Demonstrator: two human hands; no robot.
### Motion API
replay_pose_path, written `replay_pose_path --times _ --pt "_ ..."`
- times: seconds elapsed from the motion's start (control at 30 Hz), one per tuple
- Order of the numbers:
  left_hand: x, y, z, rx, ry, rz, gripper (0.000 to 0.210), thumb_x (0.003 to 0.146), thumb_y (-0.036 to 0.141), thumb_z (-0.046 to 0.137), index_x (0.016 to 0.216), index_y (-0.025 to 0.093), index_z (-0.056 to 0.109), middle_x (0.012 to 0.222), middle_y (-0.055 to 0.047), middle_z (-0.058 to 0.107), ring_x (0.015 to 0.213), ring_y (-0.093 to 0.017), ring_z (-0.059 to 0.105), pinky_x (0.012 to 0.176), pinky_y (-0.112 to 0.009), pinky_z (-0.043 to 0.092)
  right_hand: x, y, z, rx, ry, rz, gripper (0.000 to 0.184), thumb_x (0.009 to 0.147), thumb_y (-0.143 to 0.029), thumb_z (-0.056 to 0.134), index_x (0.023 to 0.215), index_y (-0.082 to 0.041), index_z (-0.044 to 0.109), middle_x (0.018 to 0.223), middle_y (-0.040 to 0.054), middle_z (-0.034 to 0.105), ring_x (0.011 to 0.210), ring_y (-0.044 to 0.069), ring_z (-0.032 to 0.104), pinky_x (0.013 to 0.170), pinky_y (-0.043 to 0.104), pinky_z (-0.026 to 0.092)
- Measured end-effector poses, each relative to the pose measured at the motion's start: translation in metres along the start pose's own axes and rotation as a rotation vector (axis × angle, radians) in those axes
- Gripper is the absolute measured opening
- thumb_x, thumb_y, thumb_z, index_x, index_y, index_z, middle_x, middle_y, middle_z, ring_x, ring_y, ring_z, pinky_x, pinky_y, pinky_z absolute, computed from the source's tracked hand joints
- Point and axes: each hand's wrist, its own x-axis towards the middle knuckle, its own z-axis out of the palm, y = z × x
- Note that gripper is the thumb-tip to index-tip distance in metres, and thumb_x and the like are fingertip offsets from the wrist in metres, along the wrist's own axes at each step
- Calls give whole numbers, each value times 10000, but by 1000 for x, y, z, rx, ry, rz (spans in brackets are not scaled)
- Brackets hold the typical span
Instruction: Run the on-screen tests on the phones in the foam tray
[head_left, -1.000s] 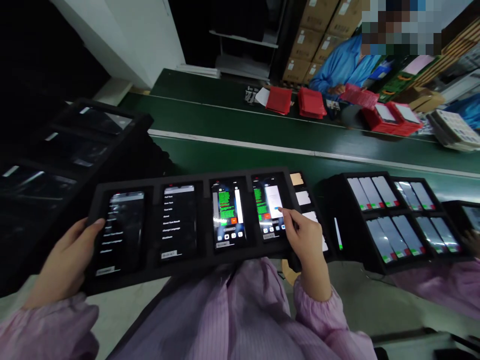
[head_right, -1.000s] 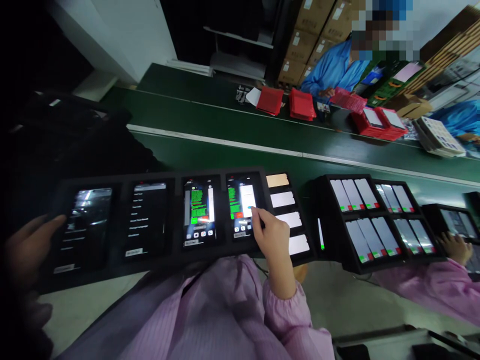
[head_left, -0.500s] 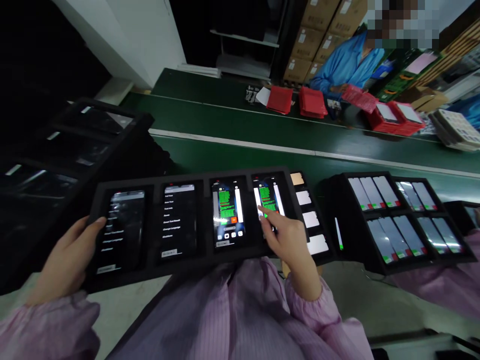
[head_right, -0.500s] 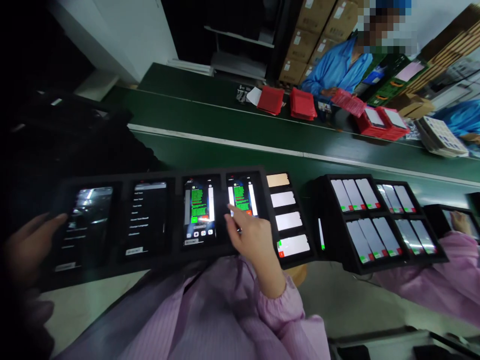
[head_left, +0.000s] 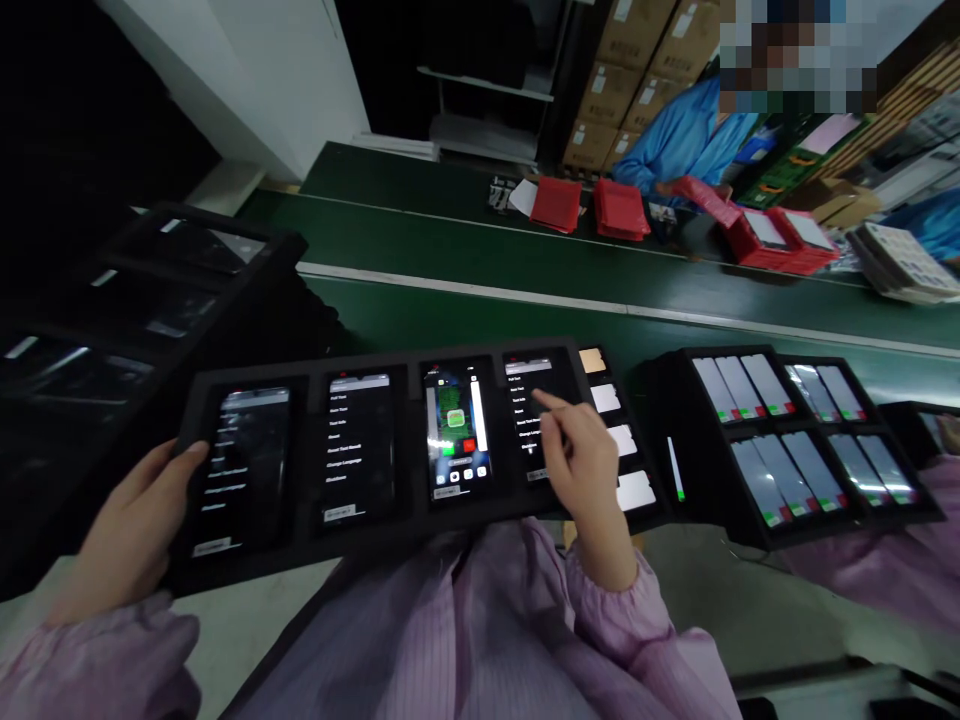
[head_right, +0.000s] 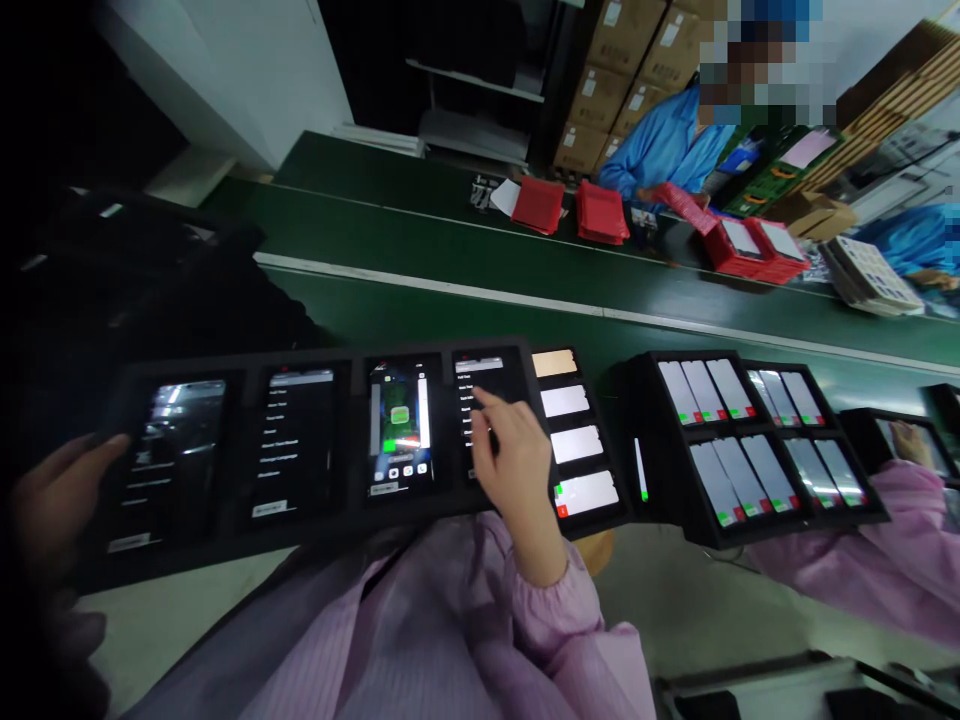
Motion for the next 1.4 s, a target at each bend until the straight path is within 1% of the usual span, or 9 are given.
replay_pose_path --times 0.1,0.27,0.4,0.57,0.83,1.0,1.1,1.27,1.4 --pt "3 -4 1 -1 5 -27 552 656 533 665 1132 259 720 967 -33 712 858 -251 660 841 -442 578 2 21 -5 -109 90 16 288 1049 -262 454 1000 -253 739 1321 82 727 1125 287 631 981 510 543" --pt "-1 0 3 -40 13 -51 501 665 491 643 1099 252 718 951 -25 709 921 -258 674 940 -454 567 6 36 12 -225 31 -36 314 1050 -318 461 1198 -256 731 1594 70 487 1510 372 316 1171 662 362" --pt "-7 6 2 -45 13 -52 508 660 493 650 1102 254 722 943 -22 714 955 -264 684 975 -465 560 10 31 18 -281 -18 -41 332 1052 -331 468 1221 -244 740 1614 81 454 1558 425 213 1173 707 335" --pt "-18 21 1 -59 50 -120 527 633 464 682 1105 237 742 997 -42 720 1000 -278 684 917 -423 590 15 -4 25 -256 -91 -93 304 1034 -294 513 1222 -259 749 1663 38 390 1578 435 156 1181 704 342" --pt "-44 59 -4 -71 -28 -216 548 752 379 619 1267 205 683 1205 -73 722 1191 -265 650 1115 -414 469 21 -42 55 -216 -224 -116 322 1042 -321 513 1262 -256 740 1670 46 381 1571 471 167 1158 746 358" --pt "-41 59 -5 -177 -80 -227 398 796 331 648 1173 215 696 1006 -41 748 934 -194 699 808 -269 566 18 -75 65 -174 -313 -220 368 1025 -320 560 1364 -248 683 1716 46 282 1587 461 108 1203 732 309" --pt "-34 55 -6 -277 -100 -264 359 797 257 649 1151 214 692 848 -16 732 724 -160 678 594 -219 514 22 -94 84 -160 -370 -213 405 1020 -335 578 1407 -239 650 1722 67 263 1586 460 125 1206 721 311" --pt "-25 53 -6 -379 -162 -213 294 781 246 660 1068 208 706 752 -2 708 665 -162 671 580 -234 525 27 -101 104 -127 -352 -211 379 1022 -322 567 1372 -223 675 1693 87 332 1567 489 174 1183 763 302" --pt "-16 55 -2 -327 -169 -162 293 756 280 673 1039 214 707 779 -6 716 712 -178 687 636 -264 555 20 -93 95 -44 -171 -210 368 1034 -288 515 1368 -235 663 1687 73 349 1589 463 94 1180 777 283"
